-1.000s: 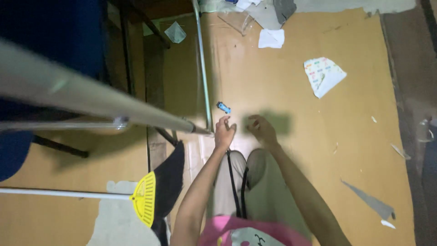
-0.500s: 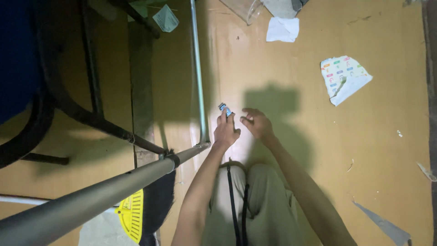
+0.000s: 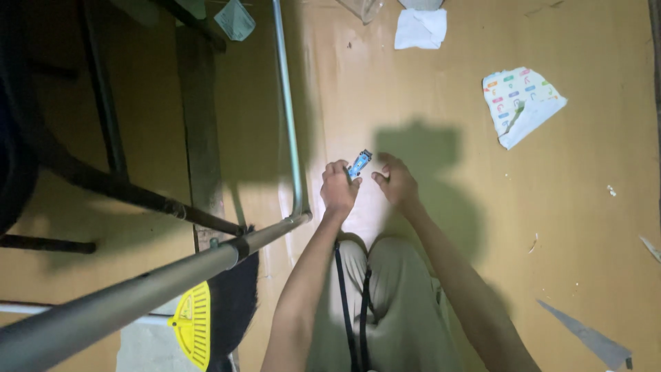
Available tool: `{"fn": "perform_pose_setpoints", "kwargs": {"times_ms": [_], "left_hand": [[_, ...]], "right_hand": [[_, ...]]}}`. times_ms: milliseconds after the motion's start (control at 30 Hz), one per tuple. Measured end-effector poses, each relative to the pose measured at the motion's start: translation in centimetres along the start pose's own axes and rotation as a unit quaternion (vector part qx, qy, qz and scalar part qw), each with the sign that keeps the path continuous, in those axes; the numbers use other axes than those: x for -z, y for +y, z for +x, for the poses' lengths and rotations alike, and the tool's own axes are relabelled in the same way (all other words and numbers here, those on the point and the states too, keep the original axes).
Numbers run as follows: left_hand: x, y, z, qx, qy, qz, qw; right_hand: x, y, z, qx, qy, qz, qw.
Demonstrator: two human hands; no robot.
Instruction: Assembling a broom handle and interacting with small objects on the floor and a desk.
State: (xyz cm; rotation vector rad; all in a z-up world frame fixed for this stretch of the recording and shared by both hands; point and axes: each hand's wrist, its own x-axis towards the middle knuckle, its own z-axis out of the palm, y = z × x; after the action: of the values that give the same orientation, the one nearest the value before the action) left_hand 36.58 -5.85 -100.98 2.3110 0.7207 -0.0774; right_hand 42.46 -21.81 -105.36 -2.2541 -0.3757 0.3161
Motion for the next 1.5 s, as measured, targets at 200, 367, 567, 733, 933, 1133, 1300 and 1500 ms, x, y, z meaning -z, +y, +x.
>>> {"fn": "perform_pose_setpoints", "kwargs": {"times_ms": [200, 367, 567, 733, 933, 1133, 1300, 1500], "left_hand": [[-1.5, -0.8, 1.9, -0.021, 0.009, 0.032, 0.999], [-0.9, 0.8, 3.4, -0.050, 0.036, 0.004, 0.998], [-0.3, 2.6, 3.5, -0.143, 0.045, -0.018, 0.989], [1.2, 3.6, 2.8, -0.075, 0.048, -0.054, 0.995], [-0.4, -0.1, 2.6, -0.045, -0.001, 0.069, 0.997], [-3.3, -2.5, 4.5, 0.119, -0.052, -0.024, 0.991], [-5.3, -4.0, 6.5, 0.138, 0.015, -0.194, 0.971], [-2.3, -1.4, 6.1, 0.055, 0.047, -0.273, 0.959]], "right_hand": [[0.0, -1.8, 3.0, 0.028, -0.001, 0.068, 0.997], [-6.5, 8.2, 5.9, -0.047, 0.018, 0.239, 0.970], [3.2, -2.4, 5.8, -0.226, -0.088, 0.292, 0.925], [2.4, 3.3, 4.9, -0.047, -0.035, 0.170, 0.984], [0.1, 6.6, 4.5, -0.073, -0.071, 0.104, 0.989], [-5.1, 11.2, 7.0, -0.084, -0.050, 0.184, 0.978], [-3.0, 7.5, 7.1, -0.206, -0.100, 0.305, 0.924], [1.6, 3.1, 5.8, -0.172, -0.087, 0.273, 0.943]]}}
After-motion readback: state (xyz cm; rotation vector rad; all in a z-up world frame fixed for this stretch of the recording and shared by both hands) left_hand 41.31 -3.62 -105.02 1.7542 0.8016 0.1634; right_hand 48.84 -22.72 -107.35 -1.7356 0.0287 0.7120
